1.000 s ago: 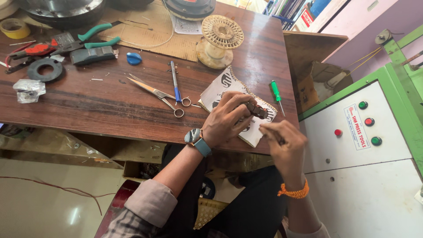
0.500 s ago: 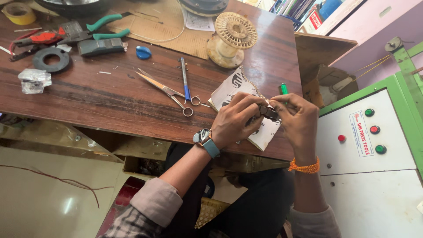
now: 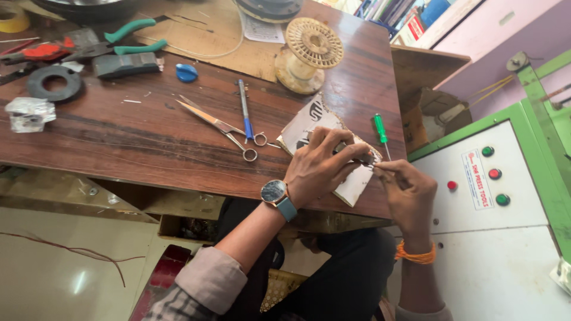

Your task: The person sits at a workbench and works on a small electric motor armature, holding it in one hand while fitting and pressing components onto it with the other hand over a printed paper on the bench. They repeatedly turn the component and press parts into place by hand throughout the episode.

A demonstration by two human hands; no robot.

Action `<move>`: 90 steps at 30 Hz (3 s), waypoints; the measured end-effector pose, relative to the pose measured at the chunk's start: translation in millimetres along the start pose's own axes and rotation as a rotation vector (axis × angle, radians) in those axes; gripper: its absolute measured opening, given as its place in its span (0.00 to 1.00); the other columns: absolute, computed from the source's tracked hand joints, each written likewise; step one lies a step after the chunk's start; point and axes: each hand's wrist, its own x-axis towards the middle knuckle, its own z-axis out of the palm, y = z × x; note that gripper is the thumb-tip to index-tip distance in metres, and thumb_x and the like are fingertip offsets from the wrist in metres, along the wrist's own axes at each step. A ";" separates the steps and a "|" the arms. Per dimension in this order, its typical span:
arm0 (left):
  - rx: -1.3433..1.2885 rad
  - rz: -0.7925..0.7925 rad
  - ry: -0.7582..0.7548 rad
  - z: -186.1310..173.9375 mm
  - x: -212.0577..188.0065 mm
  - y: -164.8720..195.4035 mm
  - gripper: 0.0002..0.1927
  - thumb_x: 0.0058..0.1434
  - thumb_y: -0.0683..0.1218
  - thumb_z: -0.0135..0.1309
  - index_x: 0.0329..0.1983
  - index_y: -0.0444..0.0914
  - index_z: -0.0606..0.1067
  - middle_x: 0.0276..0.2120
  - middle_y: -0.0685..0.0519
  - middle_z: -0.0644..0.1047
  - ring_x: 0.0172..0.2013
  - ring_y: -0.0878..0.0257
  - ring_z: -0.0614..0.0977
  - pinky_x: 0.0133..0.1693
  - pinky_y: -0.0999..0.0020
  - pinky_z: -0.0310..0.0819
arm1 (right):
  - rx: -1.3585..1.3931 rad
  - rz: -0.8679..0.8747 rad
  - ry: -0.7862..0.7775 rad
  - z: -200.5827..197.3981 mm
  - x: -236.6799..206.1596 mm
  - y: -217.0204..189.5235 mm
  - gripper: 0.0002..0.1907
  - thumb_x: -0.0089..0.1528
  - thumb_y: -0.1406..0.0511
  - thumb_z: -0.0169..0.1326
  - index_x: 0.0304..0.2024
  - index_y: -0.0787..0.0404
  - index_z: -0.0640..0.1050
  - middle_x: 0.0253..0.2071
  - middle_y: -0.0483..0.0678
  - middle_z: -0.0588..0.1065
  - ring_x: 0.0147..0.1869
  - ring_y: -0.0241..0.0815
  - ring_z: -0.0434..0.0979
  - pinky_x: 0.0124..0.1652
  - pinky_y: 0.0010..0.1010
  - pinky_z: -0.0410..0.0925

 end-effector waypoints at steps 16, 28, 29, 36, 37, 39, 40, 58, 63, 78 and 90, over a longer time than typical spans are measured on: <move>0.034 0.187 -0.106 5.1 -4.9 -12.7 0.23 0.57 0.45 0.62 0.56 0.56 0.77 0.57 0.54 0.68 0.59 0.55 0.71 0.46 0.68 0.84 | -0.179 -0.339 0.077 40.0 -26.8 21.7 0.07 0.62 0.75 0.60 0.42 0.66 0.82 0.29 0.48 0.75 0.26 0.31 0.73 0.27 0.28 0.66; -0.109 0.147 -0.020 4.0 -1.1 -9.1 0.11 0.59 0.44 0.66 0.36 0.38 0.73 0.56 0.53 0.72 0.60 0.54 0.74 0.56 0.60 0.80 | -0.118 -0.261 0.090 3.2 -28.8 -12.0 0.06 0.63 0.72 0.62 0.43 0.62 0.83 0.30 0.40 0.74 0.28 0.26 0.66 0.28 0.23 0.60; -0.118 0.136 -0.005 3.2 -1.5 -8.4 0.11 0.58 0.43 0.65 0.37 0.37 0.73 0.56 0.52 0.73 0.59 0.53 0.74 0.56 0.59 0.79 | -0.132 -0.241 0.107 0.1 -23.8 -16.1 0.06 0.62 0.72 0.63 0.42 0.61 0.83 0.29 0.40 0.73 0.28 0.26 0.64 0.28 0.24 0.59; -0.132 0.091 0.027 0.9 -1.8 -7.3 0.11 0.56 0.40 0.64 0.35 0.37 0.71 0.53 0.53 0.75 0.57 0.53 0.76 0.55 0.59 0.79 | -0.146 -0.152 0.141 5.1 15.2 -28.9 0.06 0.62 0.71 0.66 0.42 0.62 0.84 0.24 0.43 0.70 0.25 0.29 0.58 0.26 0.26 0.53; -0.126 0.094 0.037 0.5 -1.9 -7.0 0.11 0.56 0.40 0.64 0.35 0.37 0.72 0.53 0.54 0.75 0.56 0.54 0.77 0.54 0.59 0.80 | -0.092 -0.133 0.123 6.4 18.9 -29.9 0.05 0.63 0.71 0.65 0.42 0.62 0.84 0.26 0.41 0.72 0.27 0.26 0.62 0.27 0.24 0.56; -0.109 0.093 0.058 -0.5 -2.2 -6.6 0.10 0.57 0.40 0.65 0.36 0.37 0.73 0.52 0.55 0.75 0.55 0.56 0.77 0.52 0.60 0.81 | 0.018 -0.095 0.078 11.1 26.7 -31.5 0.04 0.65 0.70 0.63 0.43 0.63 0.83 0.30 0.37 0.77 0.31 0.20 0.69 0.29 0.20 0.63; -0.105 0.092 0.061 -1.1 -2.5 -6.7 0.10 0.57 0.40 0.65 0.36 0.37 0.74 0.52 0.55 0.75 0.55 0.56 0.77 0.50 0.61 0.81 | 0.010 -0.058 0.065 13.5 30.4 -31.8 0.05 0.65 0.70 0.63 0.43 0.63 0.83 0.29 0.37 0.77 0.30 0.20 0.70 0.29 0.19 0.63; 0.086 -0.019 0.000 -2.7 -2.9 -7.6 0.22 0.59 0.52 0.65 0.57 0.51 0.76 0.49 0.59 0.70 0.49 0.58 0.72 0.38 0.69 0.82 | 0.110 0.187 -0.064 7.3 40.1 -8.5 0.05 0.62 0.71 0.61 0.41 0.66 0.82 0.30 0.36 0.77 0.31 0.19 0.69 0.30 0.14 0.60; 0.090 -0.025 0.025 0.7 -6.3 -8.4 0.20 0.62 0.50 0.64 0.56 0.49 0.76 0.50 0.59 0.70 0.51 0.58 0.72 0.40 0.68 0.83 | 0.046 0.104 -0.064 1.9 15.6 -17.9 0.05 0.62 0.71 0.60 0.41 0.66 0.81 0.31 0.37 0.78 0.32 0.19 0.73 0.32 0.14 0.65; 0.016 0.198 -0.104 2.8 -8.8 -14.6 0.21 0.56 0.43 0.63 0.53 0.55 0.78 0.59 0.55 0.67 0.61 0.55 0.70 0.49 0.66 0.82 | -0.053 0.000 0.115 38.8 -26.7 0.9 0.05 0.63 0.71 0.63 0.40 0.68 0.82 0.20 0.44 0.64 0.24 0.28 0.56 0.25 0.26 0.54; -0.138 0.121 -0.032 -2.5 -2.7 -6.8 0.11 0.61 0.45 0.65 0.36 0.39 0.74 0.58 0.56 0.75 0.59 0.54 0.75 0.58 0.59 0.78 | 0.007 -0.079 0.103 16.4 -36.8 -7.0 0.03 0.61 0.72 0.63 0.38 0.65 0.82 0.27 0.40 0.73 0.28 0.25 0.63 0.28 0.21 0.58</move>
